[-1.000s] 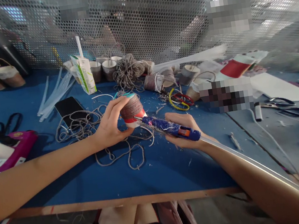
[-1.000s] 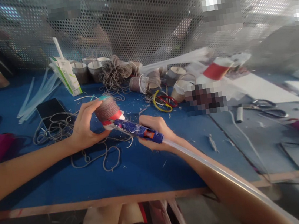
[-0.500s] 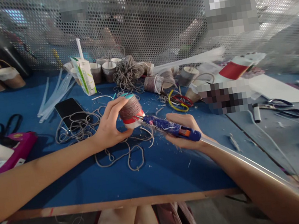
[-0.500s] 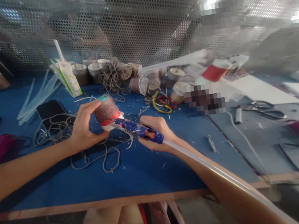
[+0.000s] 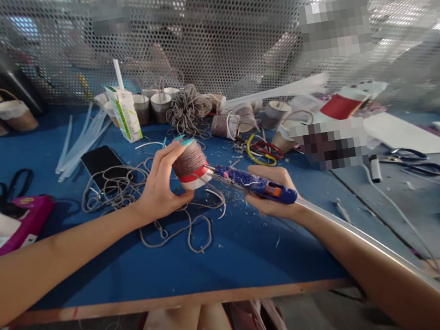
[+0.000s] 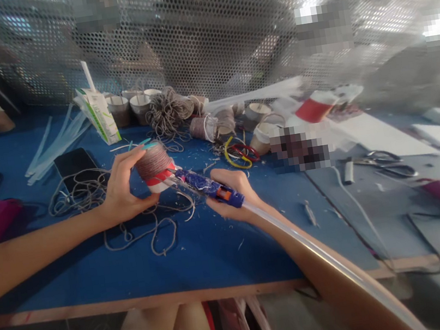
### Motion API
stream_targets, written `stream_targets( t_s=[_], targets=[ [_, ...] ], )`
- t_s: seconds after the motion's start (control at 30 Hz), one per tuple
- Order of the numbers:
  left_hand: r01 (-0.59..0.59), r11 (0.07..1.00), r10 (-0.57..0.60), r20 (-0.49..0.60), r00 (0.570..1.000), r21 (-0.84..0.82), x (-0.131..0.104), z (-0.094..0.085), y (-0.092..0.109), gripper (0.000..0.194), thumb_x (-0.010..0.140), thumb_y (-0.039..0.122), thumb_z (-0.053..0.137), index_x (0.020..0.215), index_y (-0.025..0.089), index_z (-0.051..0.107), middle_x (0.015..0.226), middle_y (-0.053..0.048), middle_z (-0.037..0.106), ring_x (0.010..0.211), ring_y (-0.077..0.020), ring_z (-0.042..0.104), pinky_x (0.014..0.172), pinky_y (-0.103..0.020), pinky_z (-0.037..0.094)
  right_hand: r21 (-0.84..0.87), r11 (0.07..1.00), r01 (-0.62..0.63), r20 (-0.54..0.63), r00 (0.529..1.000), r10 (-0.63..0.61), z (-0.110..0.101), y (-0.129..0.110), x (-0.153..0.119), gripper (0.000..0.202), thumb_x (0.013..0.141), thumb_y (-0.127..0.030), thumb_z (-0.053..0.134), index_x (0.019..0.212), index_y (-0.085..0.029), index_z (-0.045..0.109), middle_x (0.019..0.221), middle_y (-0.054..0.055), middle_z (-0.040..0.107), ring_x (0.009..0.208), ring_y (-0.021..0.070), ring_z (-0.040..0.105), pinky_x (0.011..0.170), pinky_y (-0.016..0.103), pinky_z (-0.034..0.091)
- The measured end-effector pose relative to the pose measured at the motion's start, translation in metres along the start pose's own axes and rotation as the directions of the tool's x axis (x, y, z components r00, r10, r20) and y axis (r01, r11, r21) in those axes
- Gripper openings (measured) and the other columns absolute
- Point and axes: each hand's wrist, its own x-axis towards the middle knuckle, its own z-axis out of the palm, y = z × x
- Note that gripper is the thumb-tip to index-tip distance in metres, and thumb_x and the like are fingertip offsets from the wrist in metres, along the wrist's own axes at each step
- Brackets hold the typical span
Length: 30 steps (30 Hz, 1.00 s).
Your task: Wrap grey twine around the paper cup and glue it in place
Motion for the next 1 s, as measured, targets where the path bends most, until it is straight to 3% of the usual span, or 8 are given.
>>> stream_targets(
  t_s=[0.43, 0.8, 0.9, 1.0],
  targets=[
    [0.004, 1.0, -0.004, 0.0, 1.0, -0.029, -0.002, 0.001, -0.002, 0.082, 0.077, 0.025, 0.074, 0.146, 0.025, 0.03, 0.14, -0.015, 0.051, 0.134, -0.0323, 0.051, 0.107, -0.054, 0.051, -0.038, 0.999, -0.027, -0.029, 0.999, 0.026, -0.001, 0.01, 0.0, 0.02, 0.069, -0.019, 0.054, 0.057, -0.023, 0.038, 0.054, -0.005, 0.042, 0.047, 0.009, 0.039, 0.048, 0.025, 0.032],
    [0.016, 0.981, -0.025, -0.044, 0.999, -0.191, -0.008, 0.009, -0.008, 0.085, 0.076, 0.034, 0.076, 0.146, 0.027, 0.028, 0.141, -0.016, 0.043, 0.136, -0.0347, 0.048, 0.107, -0.057, 0.05, -0.019, 0.999, -0.036, -0.045, 0.998, 0.035, 0.0, 0.025, -0.001, 0.018, 0.069, -0.022, 0.053, 0.058, -0.022, 0.038, 0.055, -0.004, 0.043, 0.048, 0.009, 0.041, 0.048, 0.024, 0.033],
    [0.003, 0.983, -0.014, -0.059, 0.998, -0.182, -0.008, 0.01, -0.009, 0.086, 0.075, 0.03, 0.074, 0.147, 0.024, 0.028, 0.139, -0.017, 0.043, 0.133, -0.0347, 0.049, 0.105, -0.056, 0.051, -0.118, 0.993, 0.005, -0.076, 0.997, -0.014, -0.009, 0.036, 0.002, 0.02, 0.072, -0.025, 0.055, 0.062, -0.023, 0.038, 0.058, -0.004, 0.043, 0.051, 0.0099, 0.04, 0.05, 0.025, 0.034],
    [-0.011, 0.995, 0.002, -0.094, 0.996, -0.094, -0.006, 0.008, -0.008, 0.086, 0.073, 0.027, 0.072, 0.147, 0.02, 0.03, 0.133, -0.016, 0.047, 0.126, -0.0327, 0.051, 0.1, -0.053, 0.053, -0.297, 0.953, 0.051, -0.042, 0.997, -0.066, -0.019, 0.043, 0.006, 0.032, 0.076, -0.039, 0.064, 0.069, -0.024, 0.037, 0.063, -0.002, 0.044, 0.056, 0.0125, 0.042, 0.052, 0.027, 0.036]
  ],
)
